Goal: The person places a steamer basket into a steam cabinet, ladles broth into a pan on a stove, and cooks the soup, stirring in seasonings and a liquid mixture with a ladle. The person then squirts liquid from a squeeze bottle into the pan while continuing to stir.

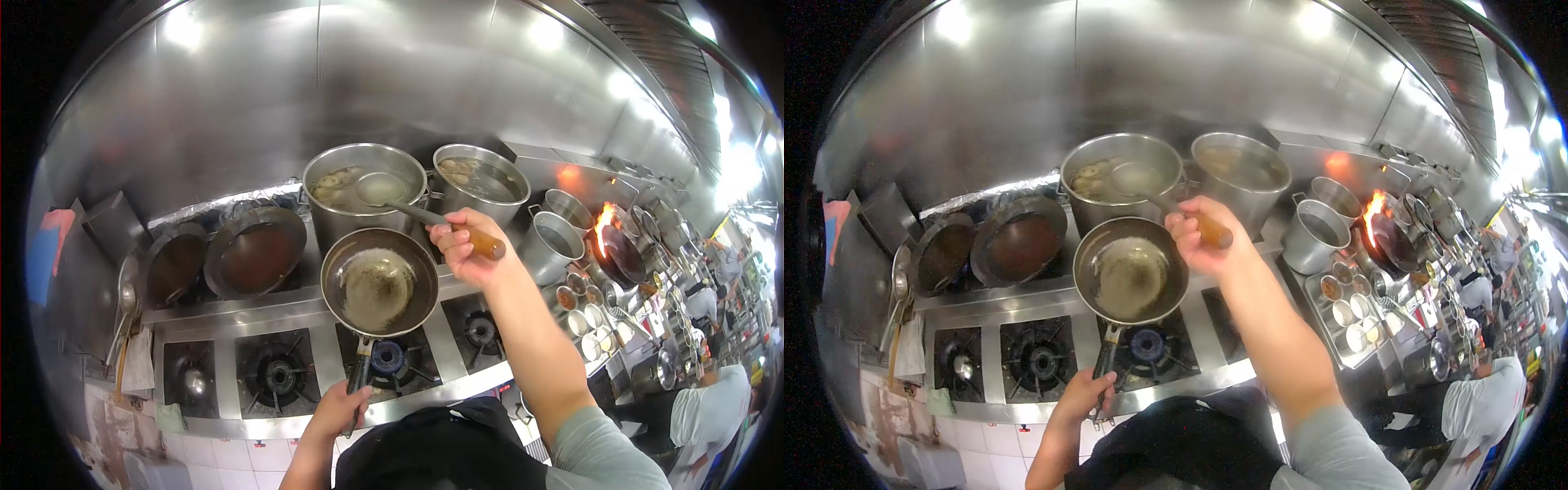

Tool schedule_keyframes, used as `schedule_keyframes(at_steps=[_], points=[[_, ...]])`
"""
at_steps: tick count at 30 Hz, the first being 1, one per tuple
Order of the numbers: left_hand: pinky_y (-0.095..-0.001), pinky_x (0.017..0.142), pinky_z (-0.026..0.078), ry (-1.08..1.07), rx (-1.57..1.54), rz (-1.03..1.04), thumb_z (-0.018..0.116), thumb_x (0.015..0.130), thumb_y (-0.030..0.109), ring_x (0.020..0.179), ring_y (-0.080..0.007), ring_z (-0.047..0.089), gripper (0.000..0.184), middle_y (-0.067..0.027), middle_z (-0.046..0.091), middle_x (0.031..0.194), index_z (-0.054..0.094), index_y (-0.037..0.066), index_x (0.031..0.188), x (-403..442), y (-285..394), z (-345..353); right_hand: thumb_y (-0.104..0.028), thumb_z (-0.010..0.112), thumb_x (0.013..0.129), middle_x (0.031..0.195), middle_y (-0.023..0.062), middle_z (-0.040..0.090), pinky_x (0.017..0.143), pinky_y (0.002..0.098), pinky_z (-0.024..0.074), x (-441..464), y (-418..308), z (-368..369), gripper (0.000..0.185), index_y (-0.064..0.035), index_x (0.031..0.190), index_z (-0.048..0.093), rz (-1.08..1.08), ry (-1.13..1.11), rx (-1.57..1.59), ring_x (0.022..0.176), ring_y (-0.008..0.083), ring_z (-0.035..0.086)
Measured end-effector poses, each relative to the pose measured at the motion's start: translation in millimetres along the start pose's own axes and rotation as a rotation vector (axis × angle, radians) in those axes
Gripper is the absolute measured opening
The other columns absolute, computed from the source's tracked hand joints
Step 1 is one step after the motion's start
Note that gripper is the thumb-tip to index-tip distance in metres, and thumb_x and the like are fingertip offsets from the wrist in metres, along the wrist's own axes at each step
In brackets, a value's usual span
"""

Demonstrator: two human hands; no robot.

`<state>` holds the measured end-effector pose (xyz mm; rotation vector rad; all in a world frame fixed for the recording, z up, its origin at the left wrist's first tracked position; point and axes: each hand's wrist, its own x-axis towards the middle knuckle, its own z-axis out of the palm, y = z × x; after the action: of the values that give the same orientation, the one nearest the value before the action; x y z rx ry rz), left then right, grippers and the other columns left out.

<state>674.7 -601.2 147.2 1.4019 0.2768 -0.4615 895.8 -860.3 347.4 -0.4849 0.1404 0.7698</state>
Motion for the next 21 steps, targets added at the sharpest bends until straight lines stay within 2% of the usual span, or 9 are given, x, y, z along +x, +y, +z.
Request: schedule_keyframes(at_steps=[3,6,7,8,10,12,14,19,21], points=[[-0.0289,0.048,0.042,-0.054,-0.004,0.017,0.062,0.097,0.023,0.049,-0.0134,0.053,0.021,-0.0019,0.058,0.064,0.056,0.006,0.089,-2.8,14.7,3.8,-0.018,0.052,0.096,0.082,0.0089,0.055,0.036,0.0206,0.0428,-40.5,16.2,0.8,0.024,0.0054,0.097,0.047,-0.029,0.006,0.005,0.051,0.0094,0.053],[-0.0286,0.049,0.042,-0.062,-0.008,0.027,0.061,0.098,0.024,0.05,-0.0135,0.054,0.021,-0.0023,0.058,0.065,0.056,0.005,0.09,-6.3,27.6,9.5,-0.021,0.059,0.094,0.075,0.0054,0.054,0.04,0.019,0.0425,-79.2,23.8,-20.8,0.023,-0.0002,0.09,0.05,0.119,-0.172,-0.072,0.053,0.0091,0.053],[-0.0283,0.049,0.043,-0.059,-0.02,0.006,0.061,0.098,0.024,0.051,-0.0137,0.054,0.021,-0.0022,0.058,0.065,0.056,0.005,0.089,-6.6,30.5,10.8,-0.023,0.057,0.095,0.08,0.0053,0.053,0.038,0.0199,0.0393,-90.8,28.0,-28.5,0.022,-0.0014,0.099,0.051,0.144,-0.175,-0.073,0.051,0.0087,0.049],[-0.0283,0.049,0.043,-0.06,-0.02,-0.005,0.061,0.098,0.024,0.051,-0.0137,0.054,0.021,-0.0022,0.058,0.065,0.056,0.005,0.089,-7.9,32.7,12.2,-0.023,0.057,0.095,0.08,0.0053,0.053,0.038,0.0199,0.0393,-103.6,38.2,-30.5,0.022,-0.0014,0.099,0.051,0.146,-0.169,-0.065,0.051,0.0087,0.049],[-0.0304,0.047,0.044,-0.049,-0.086,-0.002,0.063,0.097,0.021,0.048,-0.0167,0.055,0.021,-0.0039,0.058,0.064,0.057,0.004,0.085,-10.9,35.5,14.8,-0.021,0.055,0.096,0.086,0.0057,0.053,0.037,0.0209,0.0367,-129.2,60.1,-33.0,0.022,-0.0053,0.111,0.05,-0.103,0.01,-0.174,0.05,0.009,0.046],[-0.0302,0.046,0.044,-0.062,-0.089,-0.006,0.063,0.097,0.021,0.048,-0.0163,0.054,0.022,-0.0036,0.058,0.064,0.057,0.004,0.085,-15.5,33.2,16.2,-0.018,0.055,0.095,0.087,0.0058,0.052,0.037,0.0213,0.0353,-147.3,72.9,-48.8,0.052,-0.0087,0.145,0.04,-0.093,0.019,-0.283,0.049,0.0104,0.046],[-0.0299,0.045,0.044,-0.029,-0.068,-0.04,0.064,0.096,0.022,0.049,-0.0156,0.054,0.022,-0.0033,0.057,0.064,0.057,0.005,0.086,-20.0,30.0,18.2,-0.018,0.058,0.094,0.084,0.0052,0.052,0.037,0.0214,0.0357,-161.6,92.2,-63.3,0.067,-0.0094,0.154,0.03,-0.095,0.104,-0.39,0.048,0.0106,0.046],[-0.0291,0.047,0.045,-0.052,-0.123,-0.061,0.063,0.098,0.023,0.047,-0.0148,0.054,0.023,-0.0032,0.057,0.067,0.055,0.004,0.087,-21.1,6.3,19.9,-0.009,0.06,0.089,0.077,0.007,0.056,0.038,0.0254,0.0382,-182.7,130.4,-113.3,0.074,-0.008,0.156,0.03,-0.056,0.226,-0.449,0.046,0.0143,0.05],[-0.029,0.047,0.045,-0.044,-0.094,-0.068,0.063,0.098,0.023,0.047,-0.0147,0.054,0.023,-0.0031,0.057,0.066,0.055,0.005,0.086,-22.9,2.6,22.1,0.0,0.058,0.089,0.077,0.0093,0.058,0.041,0.0266,0.0435,-186.3,144.1,-131.8,0.078,-0.0071,0.158,0.023,-0.063,0.414,-0.739,0.044,0.0146,0.052]])
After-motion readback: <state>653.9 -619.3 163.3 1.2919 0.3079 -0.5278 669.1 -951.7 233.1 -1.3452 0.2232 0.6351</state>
